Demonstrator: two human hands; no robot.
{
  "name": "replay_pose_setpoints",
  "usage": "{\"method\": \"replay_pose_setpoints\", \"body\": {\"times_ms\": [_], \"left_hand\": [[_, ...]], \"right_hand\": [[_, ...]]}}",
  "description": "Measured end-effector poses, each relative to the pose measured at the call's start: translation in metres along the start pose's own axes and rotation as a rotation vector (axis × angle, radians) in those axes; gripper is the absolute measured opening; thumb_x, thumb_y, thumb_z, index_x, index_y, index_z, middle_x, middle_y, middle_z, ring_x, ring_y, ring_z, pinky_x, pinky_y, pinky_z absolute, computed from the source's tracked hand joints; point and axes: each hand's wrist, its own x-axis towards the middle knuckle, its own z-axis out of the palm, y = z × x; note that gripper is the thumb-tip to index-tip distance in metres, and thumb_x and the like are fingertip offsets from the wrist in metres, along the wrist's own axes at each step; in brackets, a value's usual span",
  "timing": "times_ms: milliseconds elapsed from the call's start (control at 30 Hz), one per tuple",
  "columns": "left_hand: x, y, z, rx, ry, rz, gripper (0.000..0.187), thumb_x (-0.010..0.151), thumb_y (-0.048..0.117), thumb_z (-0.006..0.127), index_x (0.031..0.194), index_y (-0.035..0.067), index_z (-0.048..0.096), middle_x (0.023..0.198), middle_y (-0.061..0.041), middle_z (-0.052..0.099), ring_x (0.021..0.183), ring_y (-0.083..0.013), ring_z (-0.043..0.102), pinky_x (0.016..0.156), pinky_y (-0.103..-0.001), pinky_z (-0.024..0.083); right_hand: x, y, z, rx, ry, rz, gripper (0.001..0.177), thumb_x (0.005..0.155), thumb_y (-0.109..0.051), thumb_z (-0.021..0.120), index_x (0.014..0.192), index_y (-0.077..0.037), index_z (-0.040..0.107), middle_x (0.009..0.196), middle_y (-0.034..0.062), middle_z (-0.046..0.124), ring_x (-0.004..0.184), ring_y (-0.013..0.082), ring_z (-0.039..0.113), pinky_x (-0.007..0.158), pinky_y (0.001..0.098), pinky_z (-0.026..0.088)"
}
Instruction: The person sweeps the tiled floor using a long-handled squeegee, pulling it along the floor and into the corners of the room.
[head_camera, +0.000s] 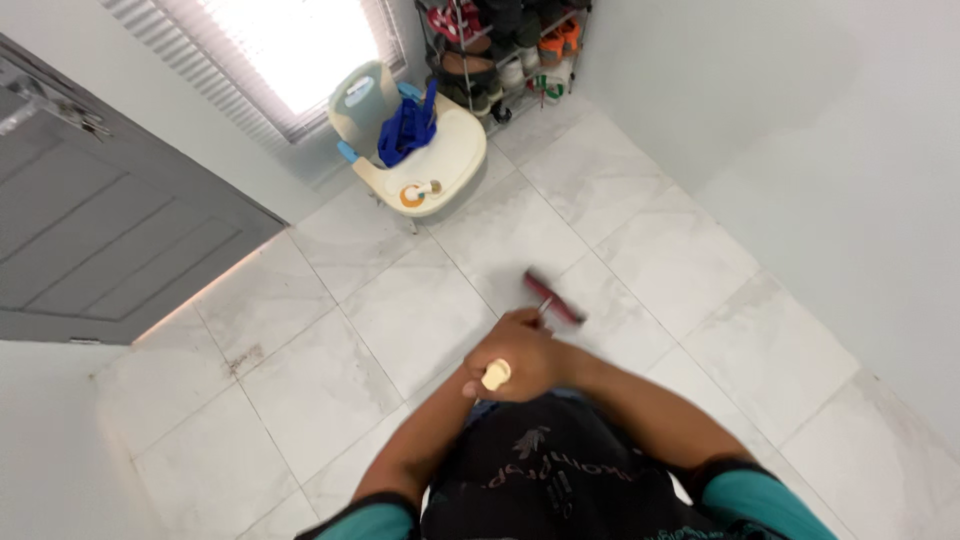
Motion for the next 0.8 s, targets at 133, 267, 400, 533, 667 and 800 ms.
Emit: {"method": "replay_pose_setpoints", "body": {"times_ms": [133,267,400,533,667,800], "left_hand": [[-0.026,-0.019,-0.026,0.226,0.120,0.302,0.029,0.072,0.016,0.078,0.095,0.003,0.069,0.090,-0.012,0.070,0.079,-0.0254,0.069,0.068,-0.037,0.054],[-0.043,-0.029,-0.041,0.419,0.085,0.120,0.024,0.078,0.018,0.079,0.085,0.005,0.061,0.075,-0.012,0.064,0.071,-0.0306,0.064,0.064,-0.041,0.049],[-0.038,0.000,-0.041,0.541,0.068,0.105,0.034,0.085,0.030,0.082,0.076,0.008,0.057,0.068,-0.012,0.059,0.067,-0.0306,0.062,0.062,-0.042,0.047],[-0.012,0.063,-0.016,0.618,0.015,0.027,0.041,0.088,0.045,0.079,0.074,0.012,0.059,0.065,-0.007,0.061,0.064,-0.0251,0.063,0.061,-0.039,0.049],[0.008,0.130,0.020,0.545,-0.012,0.258,0.035,0.087,0.045,0.077,0.083,0.014,0.063,0.071,-0.004,0.063,0.067,-0.0239,0.063,0.061,-0.038,0.050],[0.024,0.168,0.041,0.488,-0.141,0.279,0.032,0.089,0.043,0.076,0.088,0.013,0.064,0.070,-0.005,0.064,0.066,-0.0246,0.063,0.062,-0.039,0.048]], "right_hand": [[-0.025,0.029,0.003,0.111,0.198,-0.177,0.040,0.097,-0.028,0.072,0.068,-0.014,0.049,0.058,0.0012,0.051,0.055,0.0145,0.052,0.054,0.0326,0.045],[-0.066,0.054,0.011,0.156,0.277,-0.089,0.039,0.095,-0.023,0.069,0.063,-0.015,0.048,0.055,0.0003,0.051,0.048,0.0126,0.049,0.046,0.0308,0.043],[-0.098,0.049,-0.016,0.456,0.471,-0.227,0.042,0.100,-0.017,0.065,0.064,-0.012,0.046,0.052,0.0030,0.045,0.048,0.0170,0.046,0.057,0.0378,0.050],[-0.134,-0.004,-0.071,0.583,0.534,-0.341,0.046,0.096,-0.006,0.064,0.067,-0.016,0.030,0.054,0.0013,0.035,0.050,0.0170,0.036,0.055,0.0380,0.036],[-0.155,-0.067,-0.134,0.365,0.260,-0.471,0.033,0.094,-0.010,0.057,0.064,-0.013,0.045,0.054,0.0038,0.046,0.047,0.0188,0.047,0.053,0.0394,0.045],[-0.159,-0.121,-0.123,0.365,0.420,-0.366,0.026,0.080,-0.013,0.069,0.063,-0.015,0.049,0.056,0.0021,0.054,0.048,0.0157,0.051,0.054,0.0363,0.045]]}}
